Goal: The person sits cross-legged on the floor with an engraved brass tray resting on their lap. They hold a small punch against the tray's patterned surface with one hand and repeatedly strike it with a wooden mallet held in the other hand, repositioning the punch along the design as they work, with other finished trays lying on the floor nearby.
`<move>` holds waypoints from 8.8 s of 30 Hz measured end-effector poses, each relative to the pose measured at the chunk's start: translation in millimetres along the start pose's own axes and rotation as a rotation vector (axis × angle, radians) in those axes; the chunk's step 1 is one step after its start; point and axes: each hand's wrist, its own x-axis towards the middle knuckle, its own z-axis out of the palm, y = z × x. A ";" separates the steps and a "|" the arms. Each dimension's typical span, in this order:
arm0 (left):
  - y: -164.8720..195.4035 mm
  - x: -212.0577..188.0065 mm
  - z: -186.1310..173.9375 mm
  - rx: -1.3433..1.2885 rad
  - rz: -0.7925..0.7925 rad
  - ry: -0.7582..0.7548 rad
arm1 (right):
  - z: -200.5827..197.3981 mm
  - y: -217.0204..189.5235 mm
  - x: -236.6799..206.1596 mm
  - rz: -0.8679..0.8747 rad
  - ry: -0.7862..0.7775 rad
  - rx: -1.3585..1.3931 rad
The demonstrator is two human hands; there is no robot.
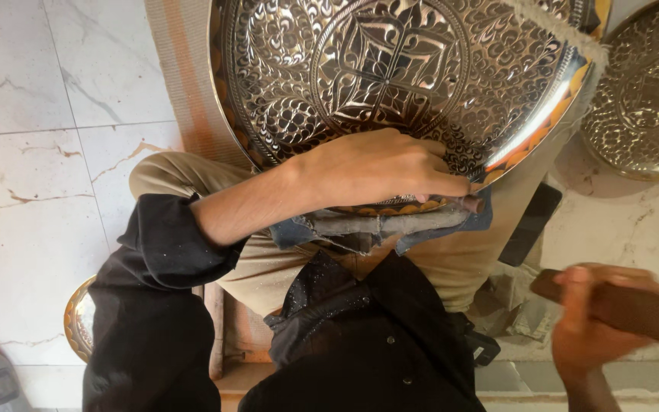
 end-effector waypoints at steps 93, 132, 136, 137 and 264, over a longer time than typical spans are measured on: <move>-10.1 -25.0 13.4 0.031 -0.167 0.009 | -8.0 -21.1 27.5 -0.148 -0.225 -0.474; 41.9 -45.7 -5.4 -0.185 -0.412 0.272 | 34.8 -11.3 69.5 -0.076 -0.513 -0.047; 41.9 -47.9 -9.1 -0.165 -0.414 0.224 | -6.2 -3.8 70.2 0.057 -0.256 -0.018; 42.0 -48.1 -10.2 -0.189 -0.414 0.223 | -15.6 -4.6 70.4 0.065 -0.266 -0.018; 54.1 -52.2 4.7 -0.046 -0.477 0.316 | -8.7 -31.2 94.4 -0.058 -0.642 -0.675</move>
